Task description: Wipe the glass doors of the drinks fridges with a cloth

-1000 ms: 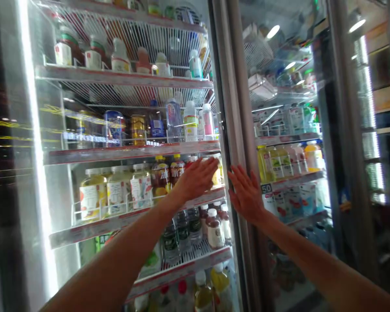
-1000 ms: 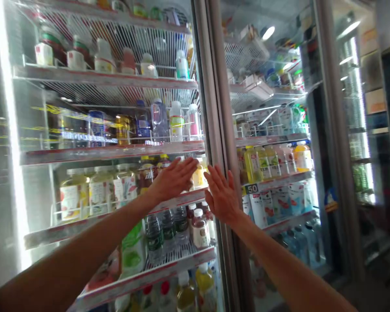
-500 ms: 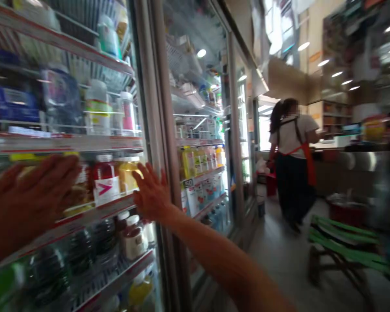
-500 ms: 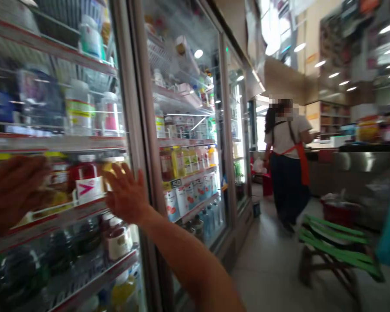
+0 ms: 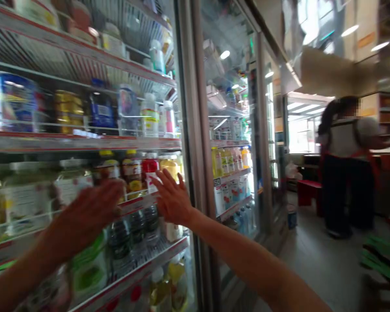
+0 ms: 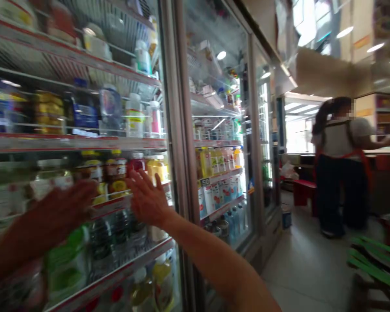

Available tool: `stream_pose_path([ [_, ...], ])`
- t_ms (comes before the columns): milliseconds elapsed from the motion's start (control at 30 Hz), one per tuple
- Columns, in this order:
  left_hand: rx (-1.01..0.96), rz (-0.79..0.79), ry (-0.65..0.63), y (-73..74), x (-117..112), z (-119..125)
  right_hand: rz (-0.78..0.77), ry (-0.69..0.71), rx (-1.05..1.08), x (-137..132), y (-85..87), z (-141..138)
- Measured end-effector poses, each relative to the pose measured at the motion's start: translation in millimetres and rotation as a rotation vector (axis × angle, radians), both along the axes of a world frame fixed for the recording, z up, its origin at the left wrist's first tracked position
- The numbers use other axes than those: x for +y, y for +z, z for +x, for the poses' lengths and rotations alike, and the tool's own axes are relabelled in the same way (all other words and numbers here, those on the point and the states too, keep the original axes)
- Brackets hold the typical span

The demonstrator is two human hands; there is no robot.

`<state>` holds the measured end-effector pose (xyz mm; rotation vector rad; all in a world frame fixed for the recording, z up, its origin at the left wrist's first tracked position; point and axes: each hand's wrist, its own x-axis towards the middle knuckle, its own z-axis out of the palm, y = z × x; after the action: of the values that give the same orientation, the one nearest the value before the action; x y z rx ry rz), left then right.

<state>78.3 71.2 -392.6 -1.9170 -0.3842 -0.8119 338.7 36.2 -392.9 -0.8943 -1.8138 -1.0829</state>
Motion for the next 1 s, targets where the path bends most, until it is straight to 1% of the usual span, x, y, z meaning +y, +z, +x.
stream_pose_path([
  [33, 0.066, 0.043, 0.005, -6.6, -5.7, -3.2, 0.012, 0.036, 0.008, 2.7, -4.4, -2.4],
  [67, 0.158, 0.064, 0.062, -10.8, -11.0, -5.7, 0.027, 0.069, 0.014, 5.7, -8.7, -4.9],
  [100, 0.205, 0.095, 0.091, -11.4, -15.8, -7.5, 0.038, 0.095, 0.022, 8.5, -12.5, -7.5],
  [133, 0.193, 0.108, 0.135, -8.5, -19.9, -9.0, 0.043, 0.114, 0.033, 11.1, -15.7, -10.3],
  [167, 0.123, 0.127, 0.184, -2.8, -23.5, -10.2, 0.042, 0.128, 0.041, 13.3, -18.4, -13.3],
  [233, -0.090, 0.161, 0.275, 8.8, -28.8, -10.9, 0.027, 0.142, 0.050, 16.0, -22.7, -20.3],
  [267, -0.171, 0.170, 0.307, 10.9, -30.9, -10.3, 0.022, 0.148, 0.054, 16.7, -24.7, -24.2],
  [300, -0.190, 0.174, 0.320, 9.0, -32.7, -9.2, 0.021, 0.156, 0.058, 17.0, -26.9, -28.1],
  [333, -0.147, 0.174, 0.317, 3.3, -34.2, -8.0, 0.021, 0.165, 0.058, 17.0, -29.2, -31.9],
  [433, 0.167, 0.136, 0.289, -21.6, -38.0, -10.2, 0.017, 0.197, 0.045, 16.0, -36.3, -40.5],
  [467, 0.235, 0.119, 0.290, -26.1, -38.9, -14.0, 0.015, 0.203, 0.037, 15.6, -38.4, -42.1],
  [500, 0.254, 0.108, 0.296, -26.8, -39.7, -19.1, 0.013, 0.208, 0.031, 15.2, -40.2, -43.1],
  [533, 0.213, 0.104, 0.314, -24.2, -40.4, -24.8, 0.008, 0.210, 0.031, 14.9, -41.7, -43.8],
  [600, 0.002, 0.122, 0.368, -15.3, -41.9, -35.6, -0.001, 0.210, 0.045, 14.8, -44.2, -45.1],
  [633, -0.096, 0.132, 0.391, -12.6, -42.7, -39.8, -0.002, 0.212, 0.057, 14.8, -45.5, -46.2],
  [667, -0.140, 0.142, 0.403, -13.0, -43.7, -42.9, -0.001, 0.216, 0.063, 14.6, -46.9, -47.9],
  [700, -0.108, 0.148, 0.403, -16.6, -44.7, -45.3, 0.002, 0.223, 0.061, 14.2, -48.5, -50.0],
  [800, 0.191, 0.136, 0.366, -35.4, -47.8, -52.3, 0.007, 0.265, 0.012, 11.3, -53.5, -58.5],
  [833, 0.235, 0.131, 0.365, -39.1, -48.7, -55.6, 0.005, 0.280, -0.005, 9.8, -54.6, -61.4],
  [867, 0.208, 0.129, 0.380, -40.0, -49.5, -59.4, 0.005, 0.291, -0.013, 8.3, -55.4, -64.2],
  [900, 0.115, 0.138, 0.403, -38.4, -50.2, -63.4, 0.006, 0.300, -0.013, 6.9, -55.9, -66.9],
  [1000, -0.274, 0.198, 0.465, -31.7, -53.3, -74.2, 0.003, 0.315, 0.007, 3.8, -56.8, -75.1],
])
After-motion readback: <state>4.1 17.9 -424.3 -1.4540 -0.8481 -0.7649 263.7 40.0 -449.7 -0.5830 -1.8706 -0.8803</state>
